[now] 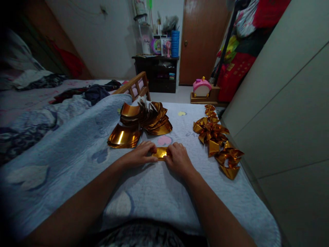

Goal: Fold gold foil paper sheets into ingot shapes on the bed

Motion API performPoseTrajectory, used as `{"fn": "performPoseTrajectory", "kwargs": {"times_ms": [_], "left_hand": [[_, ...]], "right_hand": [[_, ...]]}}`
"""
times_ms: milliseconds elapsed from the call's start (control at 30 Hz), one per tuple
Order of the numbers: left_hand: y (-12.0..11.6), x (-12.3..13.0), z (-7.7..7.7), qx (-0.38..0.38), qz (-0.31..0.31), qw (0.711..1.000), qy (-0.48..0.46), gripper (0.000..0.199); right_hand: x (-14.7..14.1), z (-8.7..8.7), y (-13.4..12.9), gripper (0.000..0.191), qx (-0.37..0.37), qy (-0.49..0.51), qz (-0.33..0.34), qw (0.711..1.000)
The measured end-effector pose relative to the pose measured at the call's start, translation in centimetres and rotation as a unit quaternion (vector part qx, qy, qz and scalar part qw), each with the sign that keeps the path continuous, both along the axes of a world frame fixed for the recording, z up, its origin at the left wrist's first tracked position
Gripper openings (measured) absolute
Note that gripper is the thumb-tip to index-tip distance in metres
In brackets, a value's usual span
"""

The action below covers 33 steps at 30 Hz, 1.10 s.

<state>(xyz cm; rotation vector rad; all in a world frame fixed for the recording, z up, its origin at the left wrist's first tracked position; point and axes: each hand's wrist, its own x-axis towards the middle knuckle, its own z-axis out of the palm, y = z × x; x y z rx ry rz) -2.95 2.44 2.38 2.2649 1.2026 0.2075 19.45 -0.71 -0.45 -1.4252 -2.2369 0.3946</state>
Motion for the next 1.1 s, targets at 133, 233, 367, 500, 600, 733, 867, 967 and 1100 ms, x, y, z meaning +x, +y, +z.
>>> {"fn": "performPoseTrajectory", "kwargs": {"times_ms": [133,233,367,500,600,733,867,967,1100], "left_hand": [[-0.1,0.5,-0.4,0.023,0.017,1.000,0.012,0.019],[-0.2,0.6,-0.7,0.028,0.021,0.999,0.019,0.021],[-0.2,0.7,-0.8,0.027,0.029,0.999,0.019,0.024],[-0.2,0.7,-0.8,0.019,0.036,0.999,0.020,0.021],[-0.3,0.7,-0.7,0.018,0.036,0.999,0.025,0.018],[-0.2,0.6,-0.6,0.019,0.030,0.999,0.022,0.018],[-0.2,0.6,-0.6,0.018,0.029,0.999,0.021,0.018],[-0.2,0.6,-0.6,0.016,0.029,0.999,0.021,0.017],[-0.2,0.6,-0.6,0.016,0.029,0.999,0.022,0.017]], "right_hand": [[-0.7,0.2,-0.4,0.014,-0.011,-0.056,-0.011,0.998],[-1.1,0.3,-0.5,0.015,-0.017,-0.085,-0.030,0.996],[-1.6,0.6,-0.6,0.016,-0.021,-0.106,-0.053,0.993],[-1.6,1.0,-0.7,0.020,-0.031,-0.112,-0.081,0.990],[-1.1,1.1,-0.7,0.023,-0.040,-0.110,-0.088,0.989],[-0.1,1.0,-0.6,0.028,-0.044,-0.111,-0.090,0.989],[0.7,0.4,-0.5,0.038,-0.029,-0.105,-0.093,0.990],[1.2,-0.1,-0.3,0.046,-0.018,-0.100,-0.086,0.991],[1.7,-0.5,-0.1,0.050,-0.016,-0.099,-0.076,0.992]]}}
